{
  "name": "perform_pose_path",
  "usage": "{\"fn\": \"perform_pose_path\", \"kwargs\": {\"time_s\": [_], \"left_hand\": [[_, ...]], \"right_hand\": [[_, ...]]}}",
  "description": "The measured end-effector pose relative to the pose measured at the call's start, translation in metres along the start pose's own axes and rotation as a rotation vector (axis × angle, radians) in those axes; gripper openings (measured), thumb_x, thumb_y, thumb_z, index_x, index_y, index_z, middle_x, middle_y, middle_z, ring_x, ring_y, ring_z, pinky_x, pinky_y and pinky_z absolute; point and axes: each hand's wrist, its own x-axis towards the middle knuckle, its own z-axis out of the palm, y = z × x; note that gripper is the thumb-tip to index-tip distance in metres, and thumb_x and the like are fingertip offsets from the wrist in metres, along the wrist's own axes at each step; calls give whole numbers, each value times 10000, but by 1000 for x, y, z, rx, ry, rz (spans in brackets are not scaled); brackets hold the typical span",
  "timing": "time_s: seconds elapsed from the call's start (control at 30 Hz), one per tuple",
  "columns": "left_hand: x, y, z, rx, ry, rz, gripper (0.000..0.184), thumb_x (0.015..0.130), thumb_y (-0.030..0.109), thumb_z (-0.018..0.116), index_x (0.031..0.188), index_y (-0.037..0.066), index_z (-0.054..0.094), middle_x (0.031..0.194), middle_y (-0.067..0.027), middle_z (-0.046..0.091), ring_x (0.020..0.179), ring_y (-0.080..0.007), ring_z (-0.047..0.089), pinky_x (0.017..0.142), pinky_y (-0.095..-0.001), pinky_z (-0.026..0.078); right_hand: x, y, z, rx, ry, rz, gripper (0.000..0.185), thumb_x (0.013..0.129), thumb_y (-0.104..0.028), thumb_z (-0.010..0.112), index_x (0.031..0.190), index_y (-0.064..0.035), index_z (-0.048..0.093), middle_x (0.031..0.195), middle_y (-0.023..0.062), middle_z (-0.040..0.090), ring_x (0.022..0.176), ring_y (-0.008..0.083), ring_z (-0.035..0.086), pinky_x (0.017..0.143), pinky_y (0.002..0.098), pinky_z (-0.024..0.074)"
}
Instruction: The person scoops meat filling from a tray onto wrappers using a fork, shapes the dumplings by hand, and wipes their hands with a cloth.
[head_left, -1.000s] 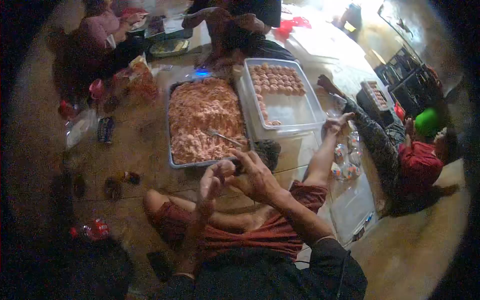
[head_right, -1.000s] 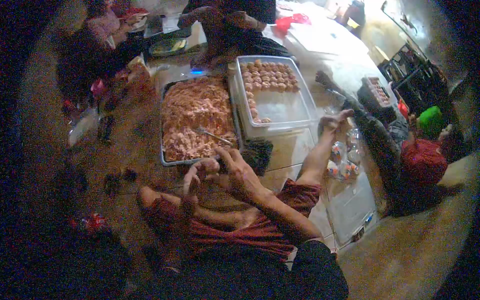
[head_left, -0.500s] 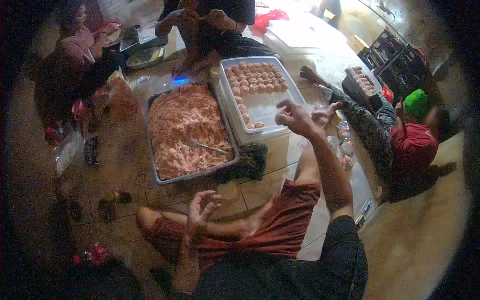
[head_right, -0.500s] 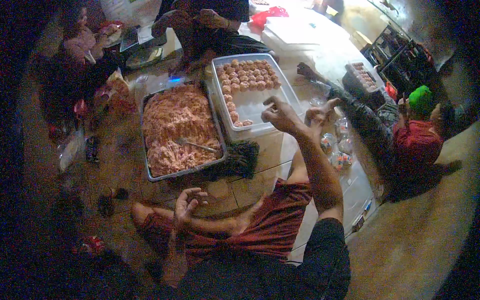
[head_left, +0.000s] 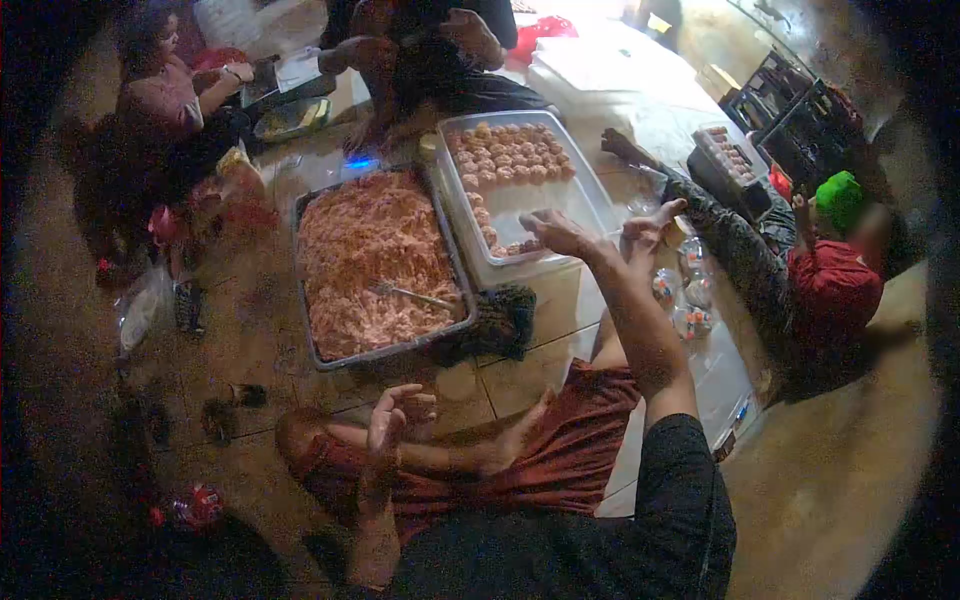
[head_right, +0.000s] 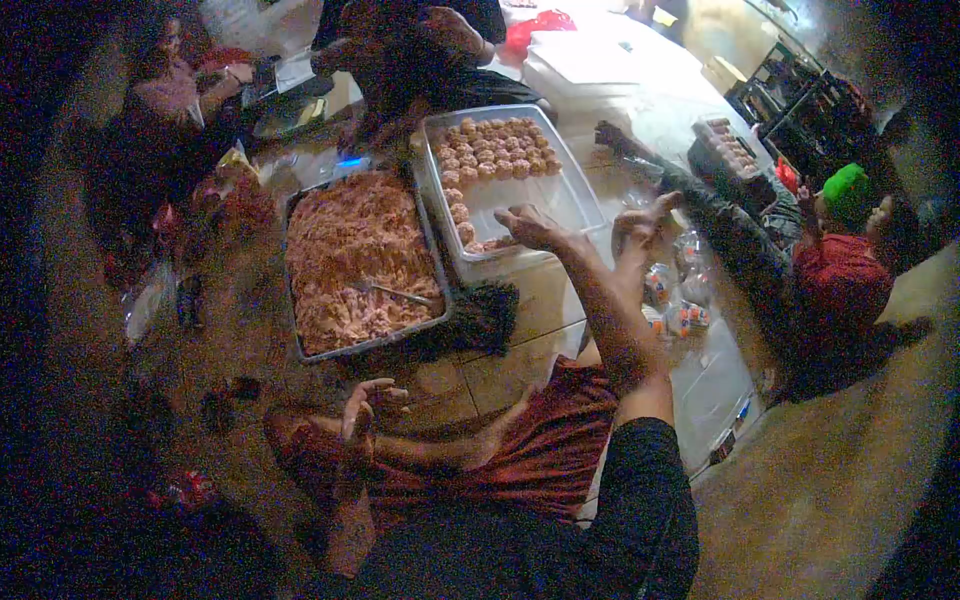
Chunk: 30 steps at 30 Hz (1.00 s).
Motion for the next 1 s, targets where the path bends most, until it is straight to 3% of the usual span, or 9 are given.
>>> {"fn": "perform_pose_path", "kwargs": {"time_s": [0.1,0.2,0.27,0.37,0.5,0.57,0.7,0.93,1.0], "left_hand": [[-6,7,23,107,99,73,642,980,493,624,1367,-2,492,1217,-164,649,1079,-236,658,988,-404,512],[-11,-3,27,64,111,145,669,928,439,724,1376,0,490,1281,-173,609,1128,-257,632,998,-402,499],[-8,-8,19,614,244,210,749,846,386,828,1388,0,483,1319,-173,575,1174,-283,593,1014,-406,475],[7,-4,33,877,373,427,847,772,368,890,1408,1,469,1335,-165,558,1233,-304,541,1051,-416,437],[30,-13,41,949,723,815,887,759,377,895,1432,9,449,1362,-167,527,1271,-309,507,1076,-425,408],[26,14,49,1130,695,870,932,734,398,905,1441,12,435,1425,-183,488,1320,-325,473,1098,-442,391],[19,24,47,1244,674,705,955,722,404,906,1444,9,421,1514,-218,423,1360,-361,452,1110,-470,389],[30,-26,20,973,667,874,851,774,348,883,1423,23,438,1441,-189,477,1316,-326,490,1087,-443,415],[21,-34,9,771,605,581,783,806,274,868,1414,25,442,1390,-177,500,1281,-296,514,1045,-428,454]], "right_hand": [[-51,-66,-27,-205,334,65,264,961,-245,588,1099,-30,656,1035,242,652,941,383,680,792,426,534],[-93,-105,-30,57,645,-204,212,887,-31,668,1099,-31,660,1018,210,663,851,311,696,781,394,545],[-125,-132,-5,166,600,-135,222,884,-62,685,1102,-30,657,913,178,684,804,281,694,765,401,548],[-158,-143,69,414,413,-157,107,919,-123,715,930,-18,691,817,126,703,727,232,676,684,344,539],[-197,-204,107,487,114,29,156,916,-140,737,865,-23,648,756,121,639,673,240,621,624,360,498],[-202,-211,125,472,146,-43,150,936,-128,708,876,-5,647,769,115,626,714,210,615,658,338,496],[-199,-223,131,537,252,-207,120,945,-101,684,911,7,645,801,117,594,755,203,605,702,318,490],[-178,-210,121,289,301,-242,109,905,-61,707,985,-7,654,797,98,592,783,245,630,731,322,507],[-165,-198,121,367,405,-246,89,919,-89,673,985,-30,660,830,128,650,784,265,671,721,365,540]]}}
